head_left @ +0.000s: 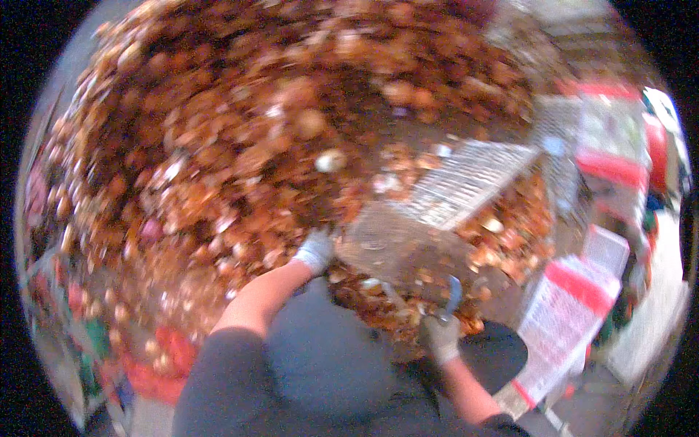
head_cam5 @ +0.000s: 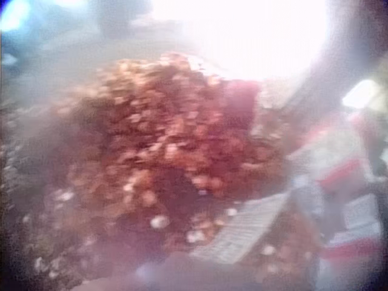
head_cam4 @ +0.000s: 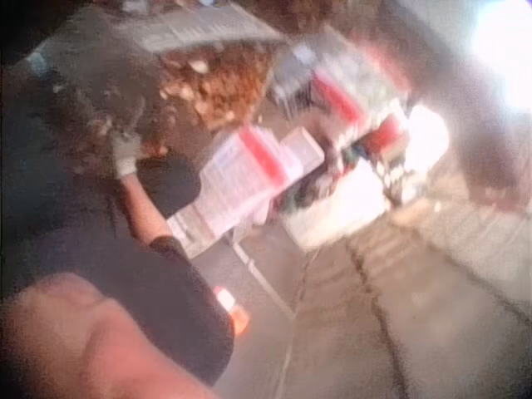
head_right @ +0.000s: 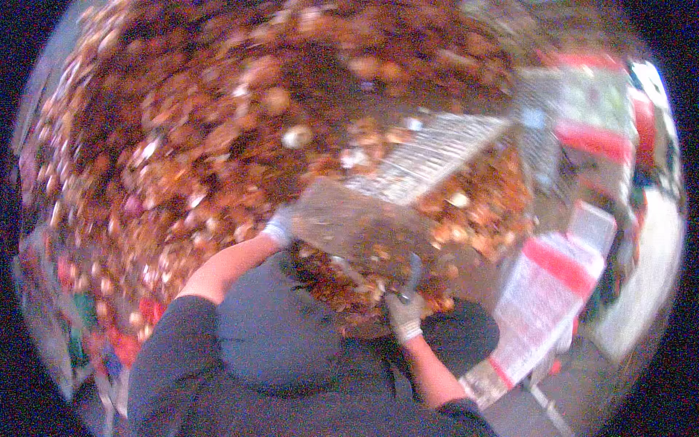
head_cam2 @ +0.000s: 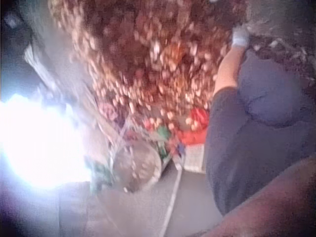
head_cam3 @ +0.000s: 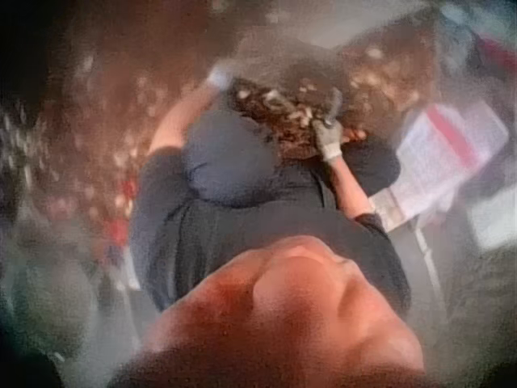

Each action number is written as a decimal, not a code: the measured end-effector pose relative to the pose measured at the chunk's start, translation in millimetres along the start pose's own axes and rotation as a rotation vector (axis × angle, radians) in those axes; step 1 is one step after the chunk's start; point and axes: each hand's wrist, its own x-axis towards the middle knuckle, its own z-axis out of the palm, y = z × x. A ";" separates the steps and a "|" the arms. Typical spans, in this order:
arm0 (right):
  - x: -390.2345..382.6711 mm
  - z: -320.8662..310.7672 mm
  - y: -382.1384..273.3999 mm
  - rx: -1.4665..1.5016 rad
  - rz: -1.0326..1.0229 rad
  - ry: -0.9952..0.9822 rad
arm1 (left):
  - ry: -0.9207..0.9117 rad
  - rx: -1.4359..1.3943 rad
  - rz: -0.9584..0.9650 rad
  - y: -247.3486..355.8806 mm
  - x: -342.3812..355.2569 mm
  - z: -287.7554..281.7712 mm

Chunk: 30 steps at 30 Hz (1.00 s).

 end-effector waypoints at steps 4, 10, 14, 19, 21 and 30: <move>-2.0 -2.1 -24.7 -0.044 -0.085 -0.056 | 0.051 -0.317 -0.123 -14.5 0.2 -1.2; -12.2 -13.3 -26.3 -0.025 -0.103 -0.042 | 0.192 -0.535 -0.435 6.0 -45.9 -93.5; -2.4 -8.9 -20.5 -0.068 -0.156 -0.110 | 0.478 -0.568 -0.352 -70.0 -110.8 -126.1; -3.2 -11.1 -9.8 -0.046 -0.265 -0.148 | 0.502 0.043 -0.175 2.8 -125.0 -278.2; -10.4 -17.0 -9.1 0.055 -0.288 -0.225 | 0.551 0.441 0.025 11.4 -119.7 -319.5; -47.1 -21.2 34.4 0.268 -0.689 0.042 | 0.375 -0.055 0.403 332.9 1.8 -398.6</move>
